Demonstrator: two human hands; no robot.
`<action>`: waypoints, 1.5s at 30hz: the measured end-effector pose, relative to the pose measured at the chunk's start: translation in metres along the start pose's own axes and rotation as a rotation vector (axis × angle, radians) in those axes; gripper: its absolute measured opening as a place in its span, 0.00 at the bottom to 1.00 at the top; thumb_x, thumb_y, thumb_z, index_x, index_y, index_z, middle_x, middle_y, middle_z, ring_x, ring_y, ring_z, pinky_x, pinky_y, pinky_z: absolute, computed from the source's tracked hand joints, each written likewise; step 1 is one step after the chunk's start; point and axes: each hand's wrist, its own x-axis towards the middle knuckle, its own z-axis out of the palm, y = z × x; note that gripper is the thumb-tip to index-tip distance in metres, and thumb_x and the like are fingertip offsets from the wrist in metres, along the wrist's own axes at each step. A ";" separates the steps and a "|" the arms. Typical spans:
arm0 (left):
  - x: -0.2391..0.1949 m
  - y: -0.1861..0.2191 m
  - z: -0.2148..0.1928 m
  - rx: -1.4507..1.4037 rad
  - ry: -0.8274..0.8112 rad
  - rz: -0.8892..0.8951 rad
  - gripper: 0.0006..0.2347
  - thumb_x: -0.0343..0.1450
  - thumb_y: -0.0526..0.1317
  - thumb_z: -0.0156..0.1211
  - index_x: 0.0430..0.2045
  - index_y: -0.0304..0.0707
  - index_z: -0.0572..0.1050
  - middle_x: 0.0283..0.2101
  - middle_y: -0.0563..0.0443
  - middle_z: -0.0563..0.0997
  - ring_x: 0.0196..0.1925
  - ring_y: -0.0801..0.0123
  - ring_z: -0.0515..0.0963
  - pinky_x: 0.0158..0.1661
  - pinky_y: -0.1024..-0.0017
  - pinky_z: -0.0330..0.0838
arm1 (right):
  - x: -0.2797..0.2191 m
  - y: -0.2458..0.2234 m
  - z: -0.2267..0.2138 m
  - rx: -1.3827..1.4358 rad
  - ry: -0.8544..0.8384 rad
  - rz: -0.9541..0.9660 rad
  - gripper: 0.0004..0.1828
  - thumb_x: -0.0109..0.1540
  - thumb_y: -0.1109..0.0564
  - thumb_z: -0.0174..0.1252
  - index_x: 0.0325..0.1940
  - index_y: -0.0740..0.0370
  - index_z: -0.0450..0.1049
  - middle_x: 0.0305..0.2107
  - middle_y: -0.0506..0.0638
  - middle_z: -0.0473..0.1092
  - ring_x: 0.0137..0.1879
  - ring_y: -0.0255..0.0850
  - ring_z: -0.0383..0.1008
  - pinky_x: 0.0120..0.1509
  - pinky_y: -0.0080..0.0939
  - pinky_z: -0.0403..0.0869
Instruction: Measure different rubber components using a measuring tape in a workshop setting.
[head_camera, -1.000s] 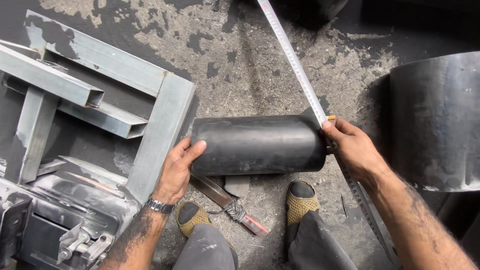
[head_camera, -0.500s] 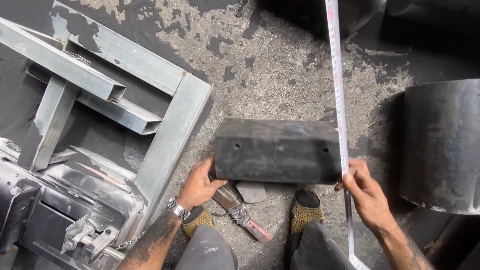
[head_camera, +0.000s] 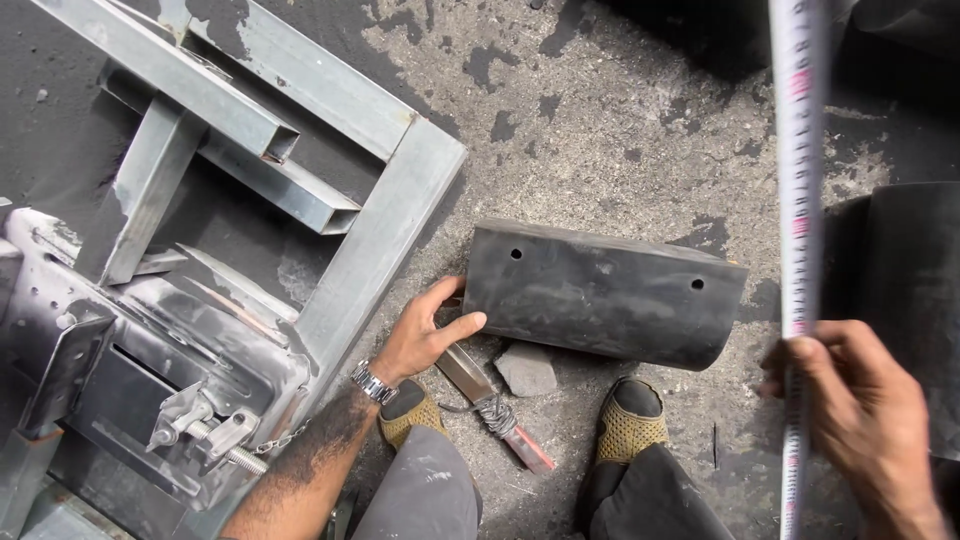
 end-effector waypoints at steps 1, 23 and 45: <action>0.001 0.002 -0.002 0.000 0.004 -0.002 0.33 0.68 0.52 0.65 0.64 0.28 0.66 0.65 0.35 0.73 0.69 0.55 0.69 0.65 0.54 0.60 | -0.004 -0.002 -0.006 0.000 -0.004 -0.001 0.10 0.67 0.55 0.51 0.44 0.66 0.71 0.33 0.49 0.77 0.36 0.36 0.81 0.37 0.36 0.81; -0.008 0.115 -0.083 -0.828 0.272 0.497 0.16 0.84 0.45 0.56 0.62 0.34 0.68 0.53 0.40 0.78 0.47 0.65 0.79 0.47 0.70 0.74 | 0.018 -0.166 0.039 -0.654 -0.076 -0.513 0.09 0.61 0.58 0.64 0.45 0.61 0.79 0.26 0.49 0.74 0.25 0.35 0.73 0.27 0.37 0.70; 0.052 0.037 -0.012 -0.839 0.340 -0.056 0.08 0.73 0.37 0.64 0.43 0.35 0.80 0.37 0.52 0.83 0.39 0.76 0.80 0.41 0.77 0.77 | 0.067 0.053 -0.008 -0.963 0.058 -0.330 0.10 0.70 0.48 0.63 0.45 0.55 0.78 0.34 0.45 0.75 0.39 0.41 0.77 0.45 0.42 0.69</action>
